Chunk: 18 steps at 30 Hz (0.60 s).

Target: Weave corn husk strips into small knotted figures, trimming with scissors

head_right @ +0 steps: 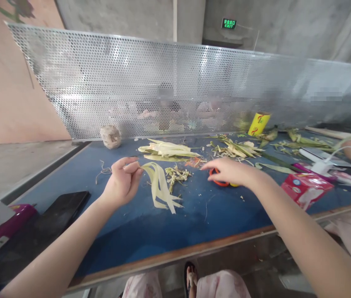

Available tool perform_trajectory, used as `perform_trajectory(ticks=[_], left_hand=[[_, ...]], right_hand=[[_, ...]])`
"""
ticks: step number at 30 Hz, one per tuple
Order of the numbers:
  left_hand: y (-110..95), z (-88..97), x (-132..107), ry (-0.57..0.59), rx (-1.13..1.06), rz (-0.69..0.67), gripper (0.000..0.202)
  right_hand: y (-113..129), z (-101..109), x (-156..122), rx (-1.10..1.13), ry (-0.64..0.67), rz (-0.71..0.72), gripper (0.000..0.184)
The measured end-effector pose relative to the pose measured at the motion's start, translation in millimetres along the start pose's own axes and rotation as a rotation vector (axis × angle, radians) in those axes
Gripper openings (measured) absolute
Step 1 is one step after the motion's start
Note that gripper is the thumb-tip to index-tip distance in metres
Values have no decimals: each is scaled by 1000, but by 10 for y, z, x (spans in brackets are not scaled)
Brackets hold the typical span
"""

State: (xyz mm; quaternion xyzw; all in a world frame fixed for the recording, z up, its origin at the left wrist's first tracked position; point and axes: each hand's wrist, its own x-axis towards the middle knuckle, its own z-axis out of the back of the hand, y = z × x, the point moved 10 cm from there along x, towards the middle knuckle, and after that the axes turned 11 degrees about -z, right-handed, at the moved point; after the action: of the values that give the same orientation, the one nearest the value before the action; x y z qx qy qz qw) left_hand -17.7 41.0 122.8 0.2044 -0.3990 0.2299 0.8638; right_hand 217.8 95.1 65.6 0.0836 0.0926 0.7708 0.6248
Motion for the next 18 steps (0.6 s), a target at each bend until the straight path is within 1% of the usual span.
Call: perform_trajectory(ticks=[1, 3, 5, 7, 8, 11, 12, 13, 15, 16, 17, 18], left_hand=[[-5, -11, -1, 8, 5, 1, 12], [-18, -30, 1, 19, 11, -2, 12], [-39, -44, 10, 25, 4, -16, 12], [-59, -36, 22, 11, -6, -35, 12], [-66, -26, 28, -1, -7, -42, 12], [-82, 1, 34, -34, -5, -63, 10], [-85, 6, 32, -41, -4, -68, 10], [-86, 12, 27, -49, -2, -70, 9], [-80, 22, 15, -60, 8, -66, 8], [-74, 22, 8, -59, 18, -60, 7], [-70, 24, 3, -58, 33, -54, 7], [-70, 25, -1, -57, 48, -51, 7]], right_hand=[[115, -169, -121, 5, 57, 57, 33], [257, -354, -342, -15, 22, 123, 31], [355, -470, -528, -82, -53, 218, 33], [433, -529, -673, -186, -167, 339, 38], [472, -556, -731, -272, -238, 396, 39], [624, -638, -856, -561, -486, 510, 33], [682, -662, -879, -634, -556, 524, 30], [732, -685, -883, -684, -595, 525, 28], [798, -681, -848, -728, -606, 513, 24], [795, -633, -804, -734, -592, 491, 23], [759, -538, -743, -734, -582, 451, 22], [678, -397, -657, -731, -575, 382, 21]])
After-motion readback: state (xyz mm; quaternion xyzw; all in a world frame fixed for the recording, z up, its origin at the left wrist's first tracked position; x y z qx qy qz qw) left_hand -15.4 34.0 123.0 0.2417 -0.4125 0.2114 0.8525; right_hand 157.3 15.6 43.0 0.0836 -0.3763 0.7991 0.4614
